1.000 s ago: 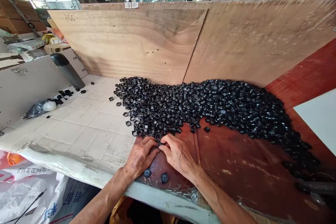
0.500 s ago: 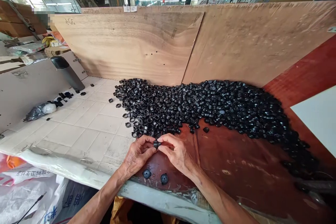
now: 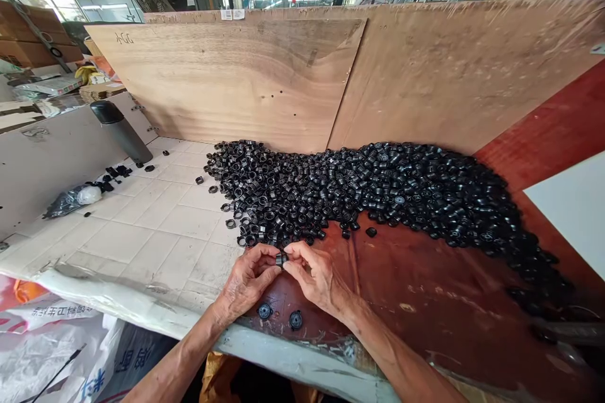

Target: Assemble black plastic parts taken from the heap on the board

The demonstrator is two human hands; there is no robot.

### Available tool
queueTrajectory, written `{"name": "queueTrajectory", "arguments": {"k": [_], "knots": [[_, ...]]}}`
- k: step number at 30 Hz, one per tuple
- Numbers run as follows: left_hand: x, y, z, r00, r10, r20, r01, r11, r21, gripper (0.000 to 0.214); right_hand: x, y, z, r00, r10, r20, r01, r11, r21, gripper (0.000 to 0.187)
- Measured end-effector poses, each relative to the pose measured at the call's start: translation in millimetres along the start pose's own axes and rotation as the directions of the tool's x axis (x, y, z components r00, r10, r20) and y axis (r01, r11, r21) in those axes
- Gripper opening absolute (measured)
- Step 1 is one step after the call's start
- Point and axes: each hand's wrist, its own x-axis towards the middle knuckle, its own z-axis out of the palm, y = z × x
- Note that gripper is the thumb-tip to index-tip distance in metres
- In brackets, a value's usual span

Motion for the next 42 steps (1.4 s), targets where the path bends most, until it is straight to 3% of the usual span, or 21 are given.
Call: {"name": "queueTrajectory", "arguments": {"k": [3, 7, 9, 14, 20, 25, 29, 42], "knots": [[-1, 1, -0.1, 1.000, 0.007, 0.000, -0.007, 1.000, 0.006, 0.023, 1, -1, -3, 0.999, -0.015, 0.038, 0.016, 0.999, -0.041, 0.009], [-2, 2, 0.9, 0.999, 0.015, 0.039, -0.013, 0.999, -0.040, 0.022, 1, 4, 1, 1.000, 0.006, 0.022, -0.002, 0.984, -0.177, 0.042], [-2, 3, 1.4, 0.999, 0.012, 0.044, -0.010, 0.998, -0.060, 0.021, 1, 4, 3, 1.000, 0.012, 0.011, -0.010, 0.986, -0.165, 0.046], [-2, 6, 1.0, 0.999, 0.001, 0.034, 0.001, 0.998, -0.066, 0.024, 2, -6, -1, 0.997, -0.037, 0.072, 0.043, 0.996, -0.076, 0.011], [-4, 0, -3.3, 0.999, 0.022, 0.044, -0.022, 1.000, -0.001, 0.023, 1, -5, -2, 0.993, -0.076, 0.095, 0.093, 0.977, -0.191, 0.039], [-2, -1, -3.2, 0.999, 0.021, 0.041, -0.021, 1.000, 0.006, 0.021, 1, -3, -1, 0.999, 0.052, -0.007, -0.052, 0.998, 0.017, 0.009], [-2, 5, -0.1, 1.000, 0.000, 0.019, 0.000, 1.000, -0.013, 0.021, 3, -6, -1, 0.990, 0.140, 0.005, -0.138, 0.973, 0.187, 0.006], [-2, 5, 0.6, 1.000, 0.027, 0.012, -0.027, 0.999, 0.019, 0.021, 1, -3, 3, 0.992, 0.125, -0.036, -0.117, 0.978, 0.173, 0.009]]}}
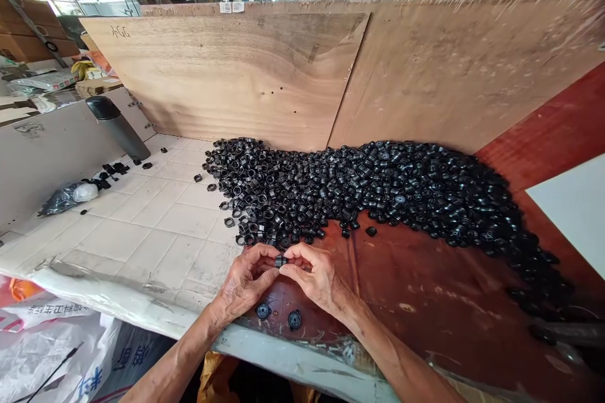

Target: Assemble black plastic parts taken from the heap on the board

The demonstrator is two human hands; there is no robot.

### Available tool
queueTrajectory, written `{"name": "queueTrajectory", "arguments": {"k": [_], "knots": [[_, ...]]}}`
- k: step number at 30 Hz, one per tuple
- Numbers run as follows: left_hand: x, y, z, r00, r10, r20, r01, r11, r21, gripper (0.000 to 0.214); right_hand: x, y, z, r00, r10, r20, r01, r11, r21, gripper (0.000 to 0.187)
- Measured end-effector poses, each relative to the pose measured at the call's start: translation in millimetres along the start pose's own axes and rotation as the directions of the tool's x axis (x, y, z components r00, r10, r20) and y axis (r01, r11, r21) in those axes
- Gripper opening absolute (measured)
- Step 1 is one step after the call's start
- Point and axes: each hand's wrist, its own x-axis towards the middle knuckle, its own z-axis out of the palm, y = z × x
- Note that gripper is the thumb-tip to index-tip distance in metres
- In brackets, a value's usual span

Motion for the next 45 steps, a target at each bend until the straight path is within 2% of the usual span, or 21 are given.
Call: {"name": "queueTrajectory", "arguments": {"k": [5, 9, 11, 15, 17, 22, 27, 31, 34, 35, 38, 40, 45], "knots": [[-1, -3, -1.1, 1.000, 0.013, 0.024, -0.013, 1.000, -0.025, 0.022, -1, 7, 1, 0.997, -0.080, 0.021, 0.082, 0.990, -0.112, 0.017], [-2, -8, -2.9, 0.999, 0.038, 0.016, -0.039, 0.998, 0.043, 0.023, -1, 8, 1, 0.988, -0.153, 0.026, 0.154, 0.949, -0.277, 0.035], [-1, -8, -3.1, 0.999, 0.039, 0.017, -0.040, 0.998, 0.046, 0.022, 0, 7, 2, 0.988, -0.153, 0.023, 0.153, 0.941, -0.302, 0.040], [0, -5, -1.6, 1.000, 0.003, 0.020, -0.003, 1.000, -0.009, 0.023, -1, 3, 2, 0.985, -0.171, -0.013, 0.166, 0.968, -0.191, 0.014], [0, -3, -0.9, 1.000, -0.006, 0.006, 0.006, 1.000, -0.021, 0.024, -2, 0, 0, 0.978, -0.208, 0.007, 0.206, 0.965, -0.163, 0.009], [0, -2, -0.9, 1.000, 0.024, 0.006, -0.024, 1.000, -0.004, 0.022, -1, 0, -2, 0.975, -0.214, 0.058, 0.222, 0.945, -0.239, 0.014], [-2, -5, -2.2, 0.998, 0.060, 0.022, -0.062, 0.996, 0.072, 0.020, 0, 4, 2, 0.986, -0.158, 0.055, 0.167, 0.923, -0.347, 0.039], [-1, -4, -2.3, 1.000, 0.026, -0.015, -0.025, 0.998, 0.061, 0.022, -1, -1, 1, 0.987, -0.158, 0.014, 0.157, 0.955, -0.253, 0.017], [0, -3, -2.5, 0.999, 0.022, -0.048, -0.019, 0.998, 0.061, 0.023, -2, -1, -1, 0.980, -0.193, 0.055, 0.200, 0.958, -0.205, 0.015], [0, -2, -2.6, 0.999, 0.022, -0.044, -0.019, 0.998, 0.060, 0.024, -2, 1, -1, 0.980, -0.191, 0.062, 0.200, 0.955, -0.221, 0.016], [0, -2, -2.5, 1.000, 0.015, -0.012, -0.015, 0.999, 0.047, 0.024, -1, 6, 0, 0.986, -0.153, 0.072, 0.168, 0.939, -0.299, 0.040], [0, -3, -2.3, 1.000, 0.011, 0.007, -0.011, 1.000, 0.027, 0.024, -1, 6, 1, 0.985, -0.158, 0.073, 0.173, 0.933, -0.315, 0.045], [0, -5, -2.9, 1.000, 0.026, -0.016, -0.025, 0.999, 0.035, 0.022, -2, -2, 0, 0.987, -0.150, 0.062, 0.160, 0.961, -0.227, 0.015]]}}
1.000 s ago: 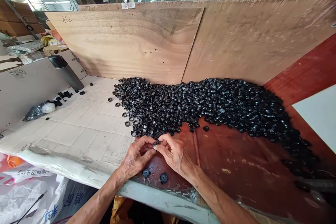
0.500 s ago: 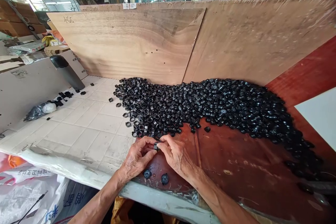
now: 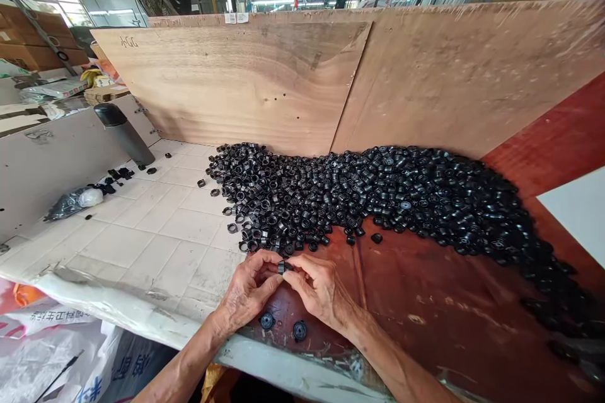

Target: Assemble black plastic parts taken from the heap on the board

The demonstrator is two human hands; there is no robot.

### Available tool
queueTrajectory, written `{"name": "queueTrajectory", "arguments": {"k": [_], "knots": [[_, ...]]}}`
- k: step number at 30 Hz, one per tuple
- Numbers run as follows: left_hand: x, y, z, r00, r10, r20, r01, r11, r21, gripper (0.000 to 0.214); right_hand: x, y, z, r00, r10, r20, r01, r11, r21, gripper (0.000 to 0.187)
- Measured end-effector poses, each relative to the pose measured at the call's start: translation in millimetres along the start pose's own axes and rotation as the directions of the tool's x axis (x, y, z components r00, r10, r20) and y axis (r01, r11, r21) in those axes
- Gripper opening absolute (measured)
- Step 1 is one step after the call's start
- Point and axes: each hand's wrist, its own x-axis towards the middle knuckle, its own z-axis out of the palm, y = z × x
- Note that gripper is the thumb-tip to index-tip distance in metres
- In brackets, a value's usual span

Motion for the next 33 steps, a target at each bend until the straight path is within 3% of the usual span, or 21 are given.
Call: {"name": "queueTrajectory", "arguments": {"k": [6, 15, 21, 25, 33], "knots": [[0, -2, -0.8, 0.999, 0.023, -0.023, -0.023, 1.000, 0.022, 0.020, -1, -2, 0, 0.997, 0.077, -0.020, -0.073, 0.985, 0.158, 0.019], [0, 7, 1.4, 1.000, 0.021, 0.011, -0.021, 1.000, 0.003, 0.020, 3, -9, -3, 0.993, 0.106, -0.048, -0.098, 0.985, 0.142, 0.004], [0, 3, 0.1, 0.999, 0.013, -0.032, -0.012, 0.999, 0.034, 0.025, -1, -1, 5, 0.994, 0.075, -0.075, -0.063, 0.986, 0.152, 0.013], [0, -1, 0.0, 0.999, -0.011, -0.037, 0.012, 0.999, 0.029, 0.027, -2, 0, 6, 0.996, 0.074, -0.050, -0.066, 0.987, 0.149, 0.008], [0, 4, 0.7, 0.998, -0.020, -0.052, 0.019, 1.000, -0.010, 0.025, 1, 0, 4, 0.996, -0.028, -0.088, 0.040, 0.989, 0.142, 0.015]]}}
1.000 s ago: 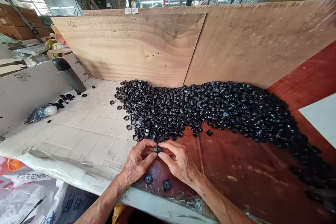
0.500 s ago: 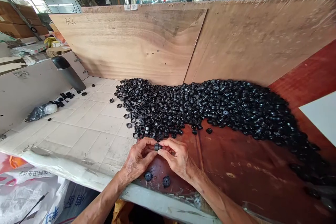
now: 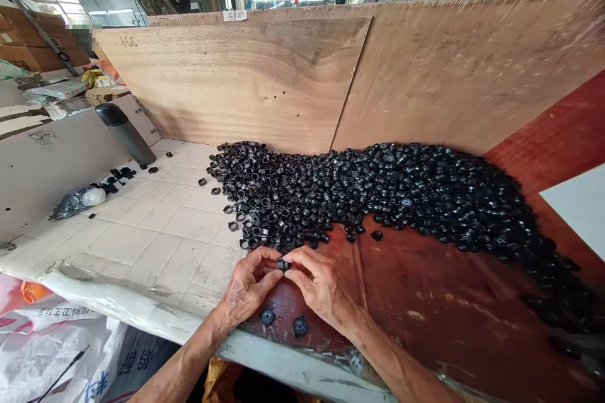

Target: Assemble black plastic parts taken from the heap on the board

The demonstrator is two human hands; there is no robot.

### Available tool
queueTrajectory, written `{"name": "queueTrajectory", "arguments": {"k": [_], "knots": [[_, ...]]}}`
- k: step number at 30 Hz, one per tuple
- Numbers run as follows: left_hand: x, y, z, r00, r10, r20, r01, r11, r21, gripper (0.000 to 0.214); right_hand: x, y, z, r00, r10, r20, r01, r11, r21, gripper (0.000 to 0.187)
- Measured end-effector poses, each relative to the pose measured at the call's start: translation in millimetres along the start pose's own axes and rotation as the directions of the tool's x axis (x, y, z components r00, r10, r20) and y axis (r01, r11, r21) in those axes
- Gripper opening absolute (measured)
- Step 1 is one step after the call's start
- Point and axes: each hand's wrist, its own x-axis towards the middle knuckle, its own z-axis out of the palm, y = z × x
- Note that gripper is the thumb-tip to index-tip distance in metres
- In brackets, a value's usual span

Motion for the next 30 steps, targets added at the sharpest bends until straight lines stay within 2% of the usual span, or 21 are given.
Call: {"name": "queueTrajectory", "arguments": {"k": [6, 9, 12, 17, 21, 30], "knots": [[2, 0, 1.4, 1.000, -0.009, 0.024, 0.010, 0.999, -0.033, 0.024, 1, -3, 2, 0.992, 0.112, -0.065, -0.107, 0.992, 0.070, 0.006], [1, -1, 1.6, 0.999, -0.014, 0.042, 0.015, 0.999, -0.032, 0.024, -2, 3, 7, 0.984, 0.143, -0.110, -0.134, 0.988, 0.080, 0.015], [-1, -1, 0.8, 0.998, 0.024, 0.058, -0.026, 1.000, 0.018, 0.023, -4, 9, 10, 0.990, 0.094, -0.102, -0.093, 0.996, 0.008, 0.022], [-1, -1, 0.8, 0.997, 0.025, 0.066, -0.024, 1.000, -0.007, 0.022, -4, 4, 5, 1.000, 0.005, -0.015, -0.007, 0.993, -0.115, 0.012], [1, 1, 2.4, 1.000, -0.002, 0.014, 0.003, 0.998, -0.064, 0.025, -2, -1, 0, 1.000, -0.014, 0.003, 0.014, 0.996, -0.088, 0.010], [3, -4, 1.6, 1.000, -0.020, 0.010, 0.021, 0.998, -0.053, 0.025, 2, -2, 0, 1.000, -0.020, -0.024, 0.020, 1.000, -0.023, 0.014]]}}
